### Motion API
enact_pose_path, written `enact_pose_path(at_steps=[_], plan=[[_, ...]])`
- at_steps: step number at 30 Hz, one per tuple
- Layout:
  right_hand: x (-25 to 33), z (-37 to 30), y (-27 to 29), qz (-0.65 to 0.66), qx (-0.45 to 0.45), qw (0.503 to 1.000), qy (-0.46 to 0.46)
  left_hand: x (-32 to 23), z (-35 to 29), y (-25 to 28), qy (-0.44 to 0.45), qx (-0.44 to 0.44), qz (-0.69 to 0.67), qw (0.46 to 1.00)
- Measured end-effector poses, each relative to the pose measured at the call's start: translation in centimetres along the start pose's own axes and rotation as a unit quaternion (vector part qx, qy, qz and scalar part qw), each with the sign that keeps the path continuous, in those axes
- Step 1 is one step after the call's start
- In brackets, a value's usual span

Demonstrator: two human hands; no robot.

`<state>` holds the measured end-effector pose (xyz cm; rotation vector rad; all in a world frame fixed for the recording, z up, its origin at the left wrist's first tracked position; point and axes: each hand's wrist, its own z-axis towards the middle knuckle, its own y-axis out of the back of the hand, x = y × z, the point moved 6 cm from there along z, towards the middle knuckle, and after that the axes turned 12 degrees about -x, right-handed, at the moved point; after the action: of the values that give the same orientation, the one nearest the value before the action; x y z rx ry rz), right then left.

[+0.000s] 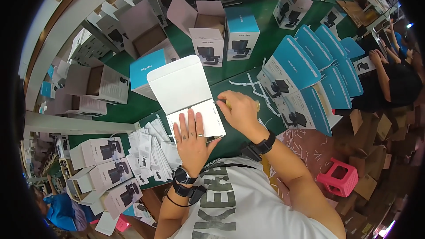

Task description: The person seals a blue box with tape, places it on a shelf, and retrieves a white box. They insert a manual into the white box, seal it with tape, and place it inside a blue box before sealing that box and returning it to the shelf.

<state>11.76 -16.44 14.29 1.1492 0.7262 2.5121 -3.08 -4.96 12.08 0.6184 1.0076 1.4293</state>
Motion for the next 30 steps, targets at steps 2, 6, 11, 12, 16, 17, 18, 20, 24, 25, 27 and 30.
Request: enact_pose_path(at_steps=[2, 6, 11, 12, 16, 17, 18, 20, 24, 25, 27, 30], plan=[[0.3, 0.0, -0.1, -0.017, 0.002, 1.0, 0.004, 0.1, 0.0, 0.1, 0.003, 0.007, 0.001, 1.0], [0.7, -0.1, -0.2, -0.049, 0.012, 0.999, 0.005, 0.3, -0.2, 0.1, 0.009, 0.003, -0.015, 1.0], [0.9, -1.4, -0.2, -0.026, 0.063, 0.997, -0.023, 0.3, -0.1, 0.0, 0.012, 0.008, -0.024, 1.0], [0.9, -1.7, -0.3, -0.012, 0.079, 0.996, -0.029, 0.3, -0.1, 0.0, 0.012, 0.008, -0.024, 1.0], [3.1, -1.1, -0.1, 0.051, 0.076, 0.99, -0.103, 0.3, -0.1, -0.1, 0.007, 0.019, -0.013, 1.0], [2.8, -1.2, -0.1, 0.051, 0.076, 0.99, -0.104, 0.3, -0.2, 0.1, 0.006, 0.012, -0.017, 1.0], [2.0, -1.4, -0.2, 0.042, 0.103, 0.988, -0.106, 0.3, -0.2, 0.3, 0.004, 0.005, -0.021, 1.0], [-0.2, -2.0, -0.5, 0.024, 0.159, 0.981, -0.105, 0.6, -0.4, 0.4, 0.007, -0.004, -0.024, 1.0], [-8.4, -3.9, 3.0, 0.02, 0.092, 0.958, -0.269, 1.1, -1.0, 0.6, 0.005, -0.051, -0.112, 0.992], [-8.1, -3.6, 3.7, -0.049, 0.101, 0.976, -0.185, 1.0, -1.2, 0.4, -0.014, -0.024, -0.107, 0.994], [-7.2, -3.6, 3.8, -0.148, 0.114, 0.981, -0.055, 0.9, -1.6, 0.2, -0.053, 0.03, -0.095, 0.994], [0.3, -0.6, 2.2, -0.091, 0.099, 0.991, 0.021, 0.2, -1.7, 1.2, -0.084, 0.03, -0.036, 0.995]])
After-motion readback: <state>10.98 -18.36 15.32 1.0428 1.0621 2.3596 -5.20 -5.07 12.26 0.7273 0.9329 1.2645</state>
